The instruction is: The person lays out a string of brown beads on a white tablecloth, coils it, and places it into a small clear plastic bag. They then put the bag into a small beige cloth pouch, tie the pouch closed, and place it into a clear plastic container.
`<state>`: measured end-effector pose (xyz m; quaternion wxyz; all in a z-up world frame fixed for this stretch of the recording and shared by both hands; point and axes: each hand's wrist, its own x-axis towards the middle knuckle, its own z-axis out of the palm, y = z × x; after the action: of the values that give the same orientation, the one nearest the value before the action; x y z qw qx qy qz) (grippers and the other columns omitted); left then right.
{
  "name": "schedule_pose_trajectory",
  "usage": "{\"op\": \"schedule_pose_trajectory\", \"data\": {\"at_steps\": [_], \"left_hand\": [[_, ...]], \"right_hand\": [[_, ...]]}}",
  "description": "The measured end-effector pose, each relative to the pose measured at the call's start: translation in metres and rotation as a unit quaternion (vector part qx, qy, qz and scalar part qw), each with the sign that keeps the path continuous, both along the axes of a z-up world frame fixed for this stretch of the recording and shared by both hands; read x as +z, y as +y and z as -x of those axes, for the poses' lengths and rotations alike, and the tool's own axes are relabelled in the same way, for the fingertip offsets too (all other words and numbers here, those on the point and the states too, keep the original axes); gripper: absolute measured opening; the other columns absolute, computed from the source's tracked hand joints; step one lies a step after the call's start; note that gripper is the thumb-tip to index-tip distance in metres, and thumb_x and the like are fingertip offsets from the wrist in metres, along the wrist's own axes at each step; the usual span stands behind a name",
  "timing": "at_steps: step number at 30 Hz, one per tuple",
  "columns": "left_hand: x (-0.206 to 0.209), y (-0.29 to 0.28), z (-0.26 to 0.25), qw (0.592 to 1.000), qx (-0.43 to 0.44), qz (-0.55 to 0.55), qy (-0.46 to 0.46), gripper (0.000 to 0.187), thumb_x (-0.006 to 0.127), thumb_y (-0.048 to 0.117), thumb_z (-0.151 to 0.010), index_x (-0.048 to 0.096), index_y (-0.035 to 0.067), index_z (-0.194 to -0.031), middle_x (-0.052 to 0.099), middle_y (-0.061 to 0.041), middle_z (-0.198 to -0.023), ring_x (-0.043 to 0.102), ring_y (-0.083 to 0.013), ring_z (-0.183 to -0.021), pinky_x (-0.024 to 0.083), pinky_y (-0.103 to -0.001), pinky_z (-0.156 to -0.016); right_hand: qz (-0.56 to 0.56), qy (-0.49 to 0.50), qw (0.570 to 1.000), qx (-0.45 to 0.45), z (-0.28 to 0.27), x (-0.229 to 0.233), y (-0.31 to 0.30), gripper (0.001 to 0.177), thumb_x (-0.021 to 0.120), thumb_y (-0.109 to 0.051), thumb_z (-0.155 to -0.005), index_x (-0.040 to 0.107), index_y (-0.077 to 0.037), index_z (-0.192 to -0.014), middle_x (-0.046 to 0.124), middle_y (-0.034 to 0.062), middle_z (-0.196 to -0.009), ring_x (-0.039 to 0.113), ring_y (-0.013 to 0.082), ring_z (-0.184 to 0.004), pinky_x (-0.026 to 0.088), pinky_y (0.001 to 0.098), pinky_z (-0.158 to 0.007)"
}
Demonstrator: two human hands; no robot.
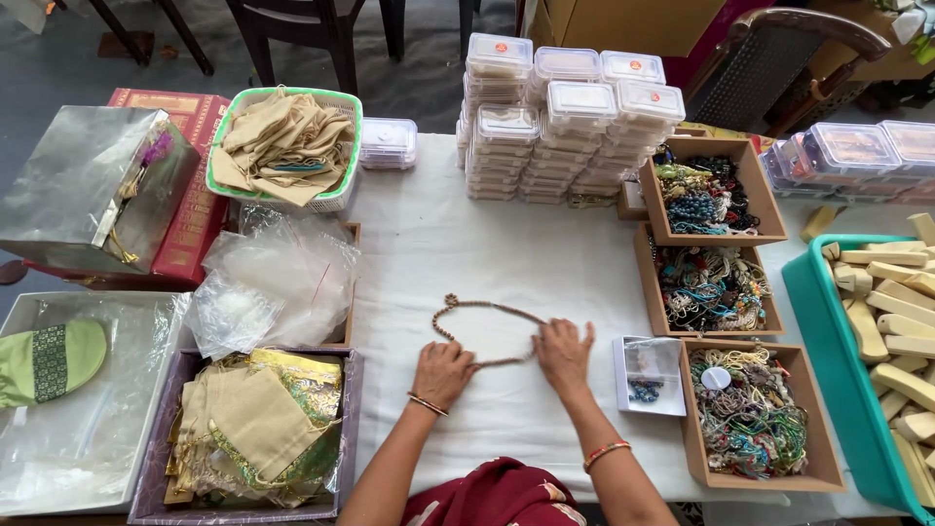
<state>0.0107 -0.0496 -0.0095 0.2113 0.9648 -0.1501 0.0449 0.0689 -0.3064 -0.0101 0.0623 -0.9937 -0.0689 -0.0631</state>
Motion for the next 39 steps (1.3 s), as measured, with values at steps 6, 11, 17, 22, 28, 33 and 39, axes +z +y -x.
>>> {"op": "schedule_pose_trajectory", "data": {"at_steps": [6,11,17,22,28,33,39], "left_hand": [[-0.025,0.032,0.002,0.994,0.106,-0.007,-0.016,0.015,0.072,0.028,-0.09,0.071,0.014,-0.096,0.067,-0.003,-0.115,0.062,-0.0231,-0.111,0.046,-0.043,-0.098],[-0.012,0.032,0.012,0.993,0.093,0.044,-0.052,0.031,0.08,0.032,-0.078,0.074,0.013,-0.102,0.065,-0.008,-0.128,0.059,-0.0279,-0.119,0.044,-0.045,-0.101],[-0.005,0.049,0.032,0.996,0.059,0.046,-0.044,0.034,0.085,0.031,-0.07,0.073,0.014,-0.098,0.063,-0.01,-0.133,0.057,-0.0287,-0.123,0.045,-0.046,-0.1],[0.002,0.038,0.034,0.982,0.104,0.159,0.011,0.032,0.086,0.031,-0.075,0.068,0.012,-0.093,0.07,-0.006,-0.113,0.064,-0.0229,-0.11,0.053,-0.041,-0.092],[-0.026,0.034,0.003,0.746,0.308,0.588,0.053,0.023,0.079,0.019,-0.088,0.06,0.007,-0.091,0.071,-0.001,-0.089,0.067,-0.0119,-0.076,0.057,-0.027,-0.066],[-0.009,0.051,-0.003,0.772,0.346,0.534,-0.006,0.022,0.081,0.012,-0.09,0.06,0.005,-0.093,0.071,-0.007,-0.085,0.065,-0.0113,-0.071,0.054,-0.027,-0.065],[-0.008,0.074,-0.006,0.856,0.253,0.45,-0.012,0.02,0.08,0.005,-0.083,0.061,0.0,-0.089,0.075,-0.006,-0.101,0.074,-0.0138,-0.081,0.061,-0.03,-0.07]], "right_hand": [[-0.003,0.052,0.986,-0.158,0.01,0.038,0.0,0.043,0.07,-0.045,-0.087,0.066,-0.015,-0.118,0.053,0.0108,-0.141,0.041,0.0269,-0.139,0.012,0.0633,-0.117],[-0.049,0.046,0.997,-0.025,0.008,-0.007,0.023,0.036,0.063,-0.037,-0.095,0.066,-0.017,-0.125,0.048,0.0107,-0.151,0.036,0.027,-0.147,0.012,0.0616,-0.122],[-0.095,-0.007,0.995,-0.036,0.002,-0.03,-0.011,0.053,0.066,-0.045,-0.092,0.061,-0.013,-0.134,0.044,0.0144,-0.152,0.036,0.0302,-0.142,0.018,0.0578,-0.115],[-0.129,-0.071,0.988,0.052,0.022,0.0,-0.033,0.039,0.073,-0.043,-0.085,0.068,-0.013,-0.111,0.059,0.0085,-0.136,0.053,0.0256,-0.126,0.035,0.0459,-0.11],[-0.153,-0.031,0.987,0.047,0.024,0.014,-0.037,0.021,0.075,-0.029,-0.089,0.065,-0.011,-0.094,0.063,0.0022,-0.091,0.062,0.0238,-0.087,0.049,0.0392,-0.083],[-0.156,-0.029,0.986,0.061,0.02,0.026,-0.037,0.012,0.073,-0.011,-0.088,0.067,-0.01,-0.098,0.069,0.005,-0.096,0.067,0.0276,-0.084,0.054,0.0402,-0.075],[-0.434,0.18,0.865,-0.18,-0.019,0.034,-0.052,0.017,0.067,-0.005,-0.093,0.068,-0.007,-0.11,0.073,0.0031,-0.099,0.073,0.0181,-0.087,0.064,0.0336,-0.077]]}}
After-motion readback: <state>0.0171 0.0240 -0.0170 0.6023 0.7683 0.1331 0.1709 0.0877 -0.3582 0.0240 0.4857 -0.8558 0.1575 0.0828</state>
